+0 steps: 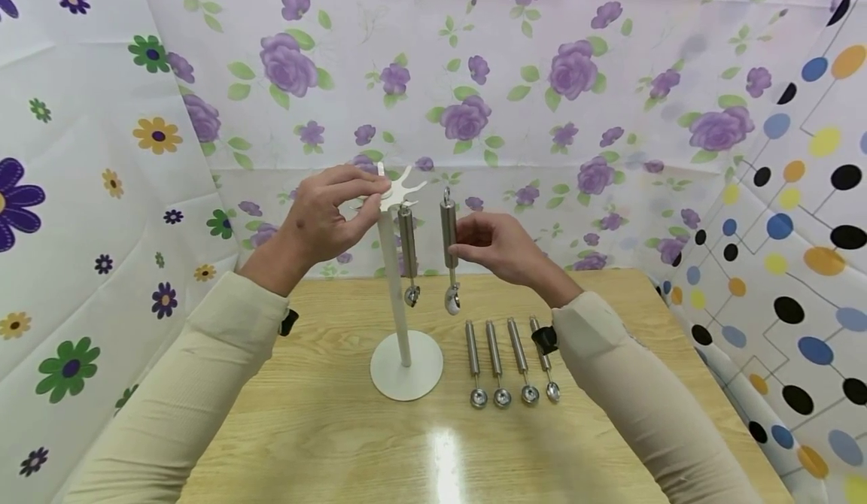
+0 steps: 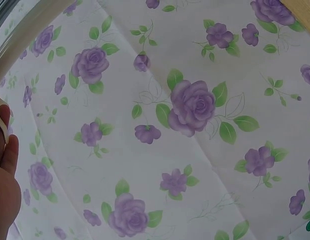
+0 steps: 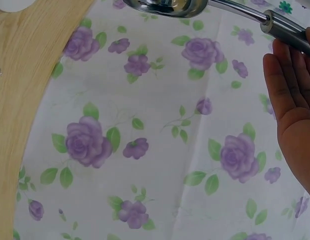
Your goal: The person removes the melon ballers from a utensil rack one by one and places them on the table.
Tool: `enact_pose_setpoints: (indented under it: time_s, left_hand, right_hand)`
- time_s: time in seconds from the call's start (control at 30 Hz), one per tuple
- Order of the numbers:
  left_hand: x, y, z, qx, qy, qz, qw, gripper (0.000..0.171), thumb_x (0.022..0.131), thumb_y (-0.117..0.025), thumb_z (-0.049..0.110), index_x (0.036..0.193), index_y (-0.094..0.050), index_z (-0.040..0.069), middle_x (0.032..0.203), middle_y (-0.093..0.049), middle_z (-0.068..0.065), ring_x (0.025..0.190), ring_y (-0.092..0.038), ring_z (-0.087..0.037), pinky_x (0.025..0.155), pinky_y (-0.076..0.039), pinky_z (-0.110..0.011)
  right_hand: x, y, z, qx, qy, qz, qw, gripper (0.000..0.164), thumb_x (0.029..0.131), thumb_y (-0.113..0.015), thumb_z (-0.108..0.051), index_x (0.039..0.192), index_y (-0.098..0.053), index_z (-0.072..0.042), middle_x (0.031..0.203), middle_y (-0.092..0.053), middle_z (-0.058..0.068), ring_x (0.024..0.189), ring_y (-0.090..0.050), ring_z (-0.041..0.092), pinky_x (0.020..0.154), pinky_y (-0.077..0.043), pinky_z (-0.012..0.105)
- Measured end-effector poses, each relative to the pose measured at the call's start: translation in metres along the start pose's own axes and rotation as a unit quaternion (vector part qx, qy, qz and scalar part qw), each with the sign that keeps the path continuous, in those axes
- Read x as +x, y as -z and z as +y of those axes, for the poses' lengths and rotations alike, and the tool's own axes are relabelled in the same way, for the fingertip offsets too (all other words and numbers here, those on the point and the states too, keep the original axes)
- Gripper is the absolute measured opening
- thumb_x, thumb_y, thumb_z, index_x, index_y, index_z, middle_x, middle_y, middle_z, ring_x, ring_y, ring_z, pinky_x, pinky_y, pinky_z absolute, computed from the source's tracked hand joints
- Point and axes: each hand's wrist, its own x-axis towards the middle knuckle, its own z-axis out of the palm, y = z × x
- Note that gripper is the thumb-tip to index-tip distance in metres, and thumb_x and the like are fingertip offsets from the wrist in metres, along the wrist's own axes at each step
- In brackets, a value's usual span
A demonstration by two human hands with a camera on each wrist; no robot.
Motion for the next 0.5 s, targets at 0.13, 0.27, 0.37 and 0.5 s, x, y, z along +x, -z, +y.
enact_pose_setpoints:
  time_s: [0.13, 0.27, 0.37, 0.5]
  left_hand:
    - [0.0, 0.0, 0.0, 0.001, 0.001, 0.0, 1.0, 0.022, 0.092, -0.061, 0.003, 0.106, -0.076, -0.005, 0.098, -0.072, -0.019, 0.093, -0.07, -0.033, 0.075, -0.057, -0.043]
    - [-0.001, 0.0, 0.0, 0.001, 0.0, 0.004, 1.0, 0.022, 0.092, -0.061, 0.003, 0.106, -0.075, -0.006, 0.098, -0.072, -0.019, 0.092, -0.07, -0.034, 0.075, -0.057, -0.044]
    - [-0.001, -0.001, 0.0, 0.001, 0.002, 0.008, 1.0, 0.022, 0.092, -0.061, 0.003, 0.105, -0.076, -0.006, 0.098, -0.072, -0.019, 0.091, -0.069, -0.034, 0.075, -0.056, -0.044]
    - [-0.002, -0.003, -0.001, -0.002, 0.007, 0.009, 0.9999, 0.022, 0.091, -0.061, 0.002, 0.105, -0.076, -0.005, 0.098, -0.072, -0.019, 0.091, -0.069, -0.033, 0.071, -0.056, -0.043]
  right_hand:
    - [-0.007, 0.003, 0.008, 0.002, -0.008, 0.002, 1.0, 0.021, 0.094, -0.071, -0.016, 0.113, -0.069, -0.005, 0.101, -0.068, 0.008, 0.091, -0.067, 0.022, 0.081, -0.054, 0.037]
    - [-0.013, 0.005, 0.015, 0.005, -0.005, 0.004, 1.0, 0.02, 0.094, -0.072, -0.016, 0.111, -0.069, -0.006, 0.1, -0.068, 0.007, 0.09, -0.067, 0.024, 0.08, -0.054, 0.036]
    - [-0.018, 0.006, 0.019, 0.003, -0.008, 0.007, 1.0, 0.02, 0.094, -0.072, -0.016, 0.111, -0.069, -0.006, 0.1, -0.068, 0.007, 0.09, -0.067, 0.023, 0.079, -0.055, 0.035]
    - [-0.024, 0.009, 0.025, 0.001, -0.023, 0.016, 1.0, 0.021, 0.094, -0.072, -0.016, 0.111, -0.069, -0.006, 0.101, -0.069, 0.007, 0.091, -0.068, 0.021, 0.081, -0.055, 0.036]
